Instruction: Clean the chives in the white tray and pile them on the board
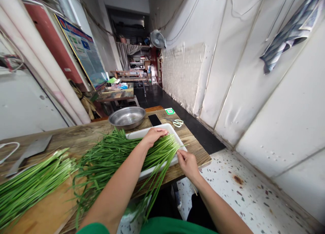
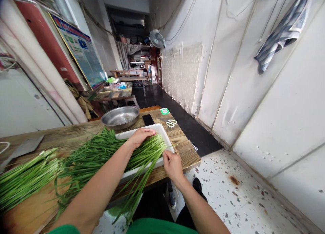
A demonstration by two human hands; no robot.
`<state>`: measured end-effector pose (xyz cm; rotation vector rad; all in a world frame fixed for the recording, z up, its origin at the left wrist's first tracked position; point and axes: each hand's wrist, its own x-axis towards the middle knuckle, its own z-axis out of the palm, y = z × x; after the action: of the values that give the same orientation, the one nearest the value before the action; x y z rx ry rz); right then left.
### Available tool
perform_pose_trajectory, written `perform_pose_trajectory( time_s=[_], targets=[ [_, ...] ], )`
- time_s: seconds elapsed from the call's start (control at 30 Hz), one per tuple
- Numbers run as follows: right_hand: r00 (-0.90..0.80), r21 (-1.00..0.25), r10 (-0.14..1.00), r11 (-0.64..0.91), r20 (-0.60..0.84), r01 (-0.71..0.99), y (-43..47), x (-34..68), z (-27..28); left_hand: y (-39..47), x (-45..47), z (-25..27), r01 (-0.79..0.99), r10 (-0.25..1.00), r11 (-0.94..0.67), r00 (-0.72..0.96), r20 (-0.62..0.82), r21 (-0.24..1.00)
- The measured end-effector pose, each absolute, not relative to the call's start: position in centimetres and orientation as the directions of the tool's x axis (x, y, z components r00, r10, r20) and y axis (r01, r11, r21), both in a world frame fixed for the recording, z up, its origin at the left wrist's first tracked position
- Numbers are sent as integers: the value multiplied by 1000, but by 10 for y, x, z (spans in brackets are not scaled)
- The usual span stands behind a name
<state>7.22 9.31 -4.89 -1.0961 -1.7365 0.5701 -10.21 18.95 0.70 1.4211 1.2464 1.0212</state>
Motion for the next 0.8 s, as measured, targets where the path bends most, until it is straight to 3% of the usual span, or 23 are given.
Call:
perform_pose_trajectory(
  time_s=[0.8],
  targets=[
    [-104, -763, 869, 477, 484, 436, 92, 70, -47, 186, -99, 8, 209, 996, -31, 88, 13, 977]
  ],
)
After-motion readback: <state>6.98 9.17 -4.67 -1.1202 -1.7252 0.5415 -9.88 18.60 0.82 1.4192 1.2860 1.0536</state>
